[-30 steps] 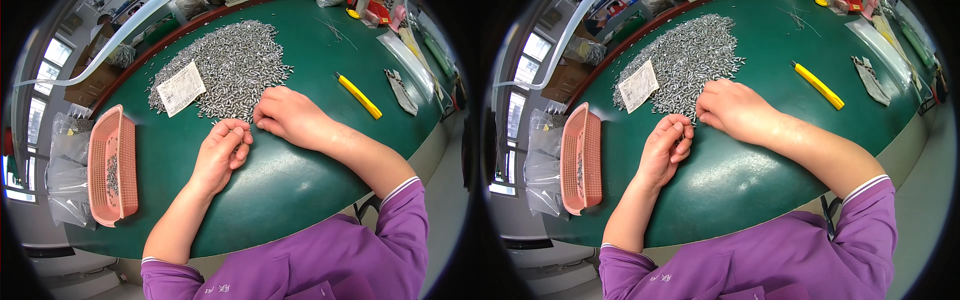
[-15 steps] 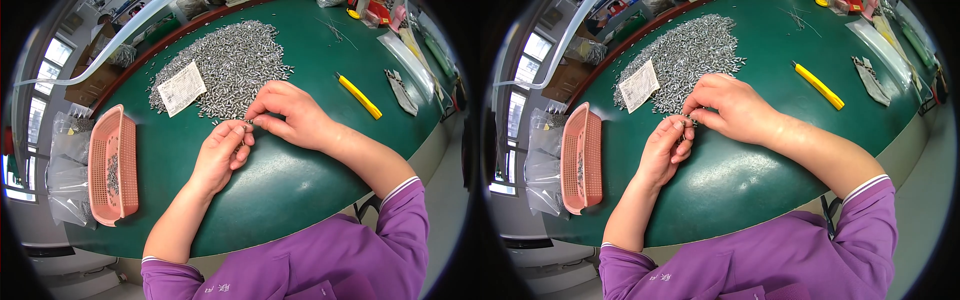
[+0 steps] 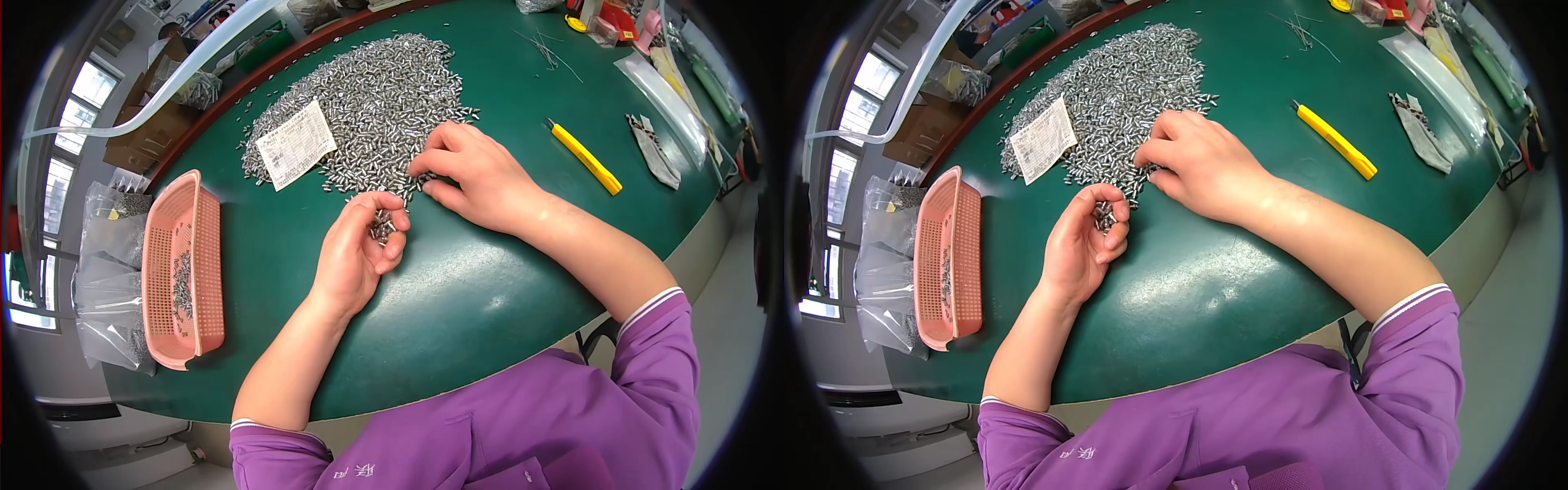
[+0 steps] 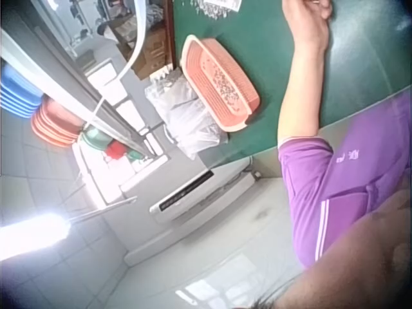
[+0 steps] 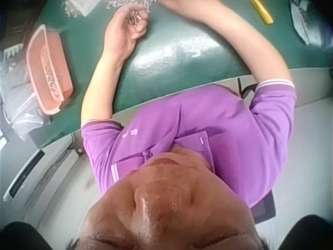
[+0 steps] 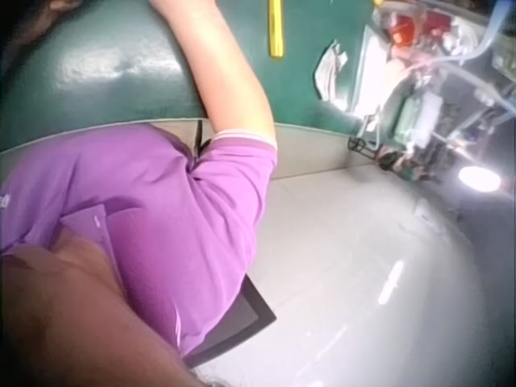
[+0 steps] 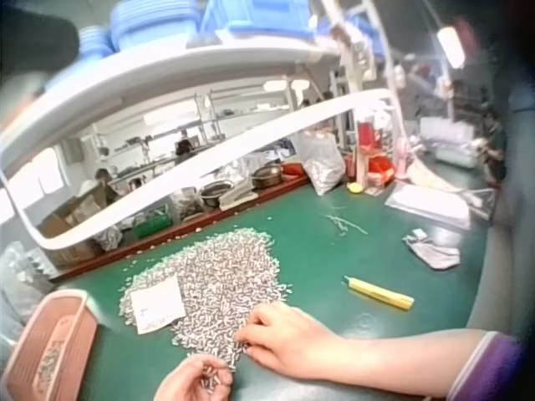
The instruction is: Manually sorting and inspecting small metal components on a workbench in a factory environment.
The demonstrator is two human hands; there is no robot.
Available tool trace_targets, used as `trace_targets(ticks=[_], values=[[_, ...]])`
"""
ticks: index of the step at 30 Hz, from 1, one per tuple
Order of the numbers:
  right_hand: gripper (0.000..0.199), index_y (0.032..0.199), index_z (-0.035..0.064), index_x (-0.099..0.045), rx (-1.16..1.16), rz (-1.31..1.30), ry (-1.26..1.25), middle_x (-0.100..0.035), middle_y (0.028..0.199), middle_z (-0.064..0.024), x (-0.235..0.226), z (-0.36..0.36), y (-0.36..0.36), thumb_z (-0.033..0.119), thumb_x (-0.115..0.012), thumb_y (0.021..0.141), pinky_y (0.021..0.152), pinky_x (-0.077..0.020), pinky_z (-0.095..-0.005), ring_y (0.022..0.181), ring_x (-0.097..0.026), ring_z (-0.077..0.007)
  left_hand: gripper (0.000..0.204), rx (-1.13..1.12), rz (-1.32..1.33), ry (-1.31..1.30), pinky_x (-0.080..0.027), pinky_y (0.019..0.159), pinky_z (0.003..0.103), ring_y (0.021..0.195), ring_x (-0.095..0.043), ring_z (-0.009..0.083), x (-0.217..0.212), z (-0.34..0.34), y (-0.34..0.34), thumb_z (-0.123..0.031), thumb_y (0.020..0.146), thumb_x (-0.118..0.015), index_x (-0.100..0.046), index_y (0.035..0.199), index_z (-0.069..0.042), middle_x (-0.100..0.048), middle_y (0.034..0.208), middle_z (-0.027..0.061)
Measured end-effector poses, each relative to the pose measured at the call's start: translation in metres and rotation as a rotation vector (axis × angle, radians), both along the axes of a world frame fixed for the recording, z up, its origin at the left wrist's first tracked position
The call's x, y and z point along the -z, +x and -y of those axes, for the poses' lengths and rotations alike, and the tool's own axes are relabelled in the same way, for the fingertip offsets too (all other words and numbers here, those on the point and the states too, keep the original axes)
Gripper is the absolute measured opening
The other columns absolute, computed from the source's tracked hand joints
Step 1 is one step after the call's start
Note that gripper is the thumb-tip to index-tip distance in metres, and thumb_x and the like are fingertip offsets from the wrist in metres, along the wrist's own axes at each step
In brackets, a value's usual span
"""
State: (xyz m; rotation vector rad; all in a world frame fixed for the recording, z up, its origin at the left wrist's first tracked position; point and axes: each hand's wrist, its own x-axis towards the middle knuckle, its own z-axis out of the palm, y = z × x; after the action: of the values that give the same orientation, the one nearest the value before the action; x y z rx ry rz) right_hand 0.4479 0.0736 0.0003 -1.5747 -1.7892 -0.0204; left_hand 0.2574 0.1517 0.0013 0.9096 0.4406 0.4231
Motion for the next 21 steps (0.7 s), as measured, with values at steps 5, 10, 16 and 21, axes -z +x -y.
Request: trace_targets(ticks=[5,10,16,21], values=[[0.016,0.088,0.0132,-0.063,-0.01,0.038,0.02,-0.052,0.089,-0.0035,0.005,-0.004,0.0,0.01,-0.065,0.072,0.081,-0.0433,-0.0358,0.091,-0.052,-0.0229,0.025,-0.005,-0.002,0.004,-0.032,0.046,0.02,0.059,-0.044,0.0114,0.001,0.0,0.0,-0.024,0.096,-0.038,-0.05,0.101,-0.002,-0.052,0.085,0.0085],[0.015,0.084,0.0141,-0.064,-0.041,0.122,0.098,-0.052,0.087,-0.002,0.005,-0.009,0.001,0.01,-0.068,0.07,0.074,-0.0436,-0.0347,0.086,-0.052,-0.0218,0.026,-0.001,-0.003,0.026,-0.032,0.046,0.021,0.059,-0.044,0.0112,0.001,0.0,0.0,-0.024,0.096,-0.038,-0.05,0.101,-0.002,-0.053,0.085,0.0086],[0.008,0.079,0.0143,-0.062,-0.05,0.148,0.06,-0.051,0.086,-0.0021,0.006,-0.011,0.0,0.014,-0.065,0.072,0.077,-0.0429,-0.0345,0.087,-0.051,-0.0217,0.025,-0.033,-0.049,0.05,-0.029,0.042,0.018,0.057,-0.041,0.0085,0.0,0.003,0.002,-0.024,0.097,-0.035,-0.048,0.098,-0.002,-0.051,0.083,0.0074],[0.007,0.08,0.0123,-0.06,-0.039,0.134,0.065,-0.052,0.085,-0.0031,0.011,-0.015,0.0,0.015,-0.064,0.074,0.077,-0.0432,-0.0349,0.087,-0.051,-0.0228,0.025,-0.027,-0.047,0.054,-0.029,0.042,0.018,0.058,-0.041,0.0085,-0.001,0.003,0.002,-0.024,0.097,-0.035,-0.049,0.098,-0.003,-0.051,0.083,0.0073]])
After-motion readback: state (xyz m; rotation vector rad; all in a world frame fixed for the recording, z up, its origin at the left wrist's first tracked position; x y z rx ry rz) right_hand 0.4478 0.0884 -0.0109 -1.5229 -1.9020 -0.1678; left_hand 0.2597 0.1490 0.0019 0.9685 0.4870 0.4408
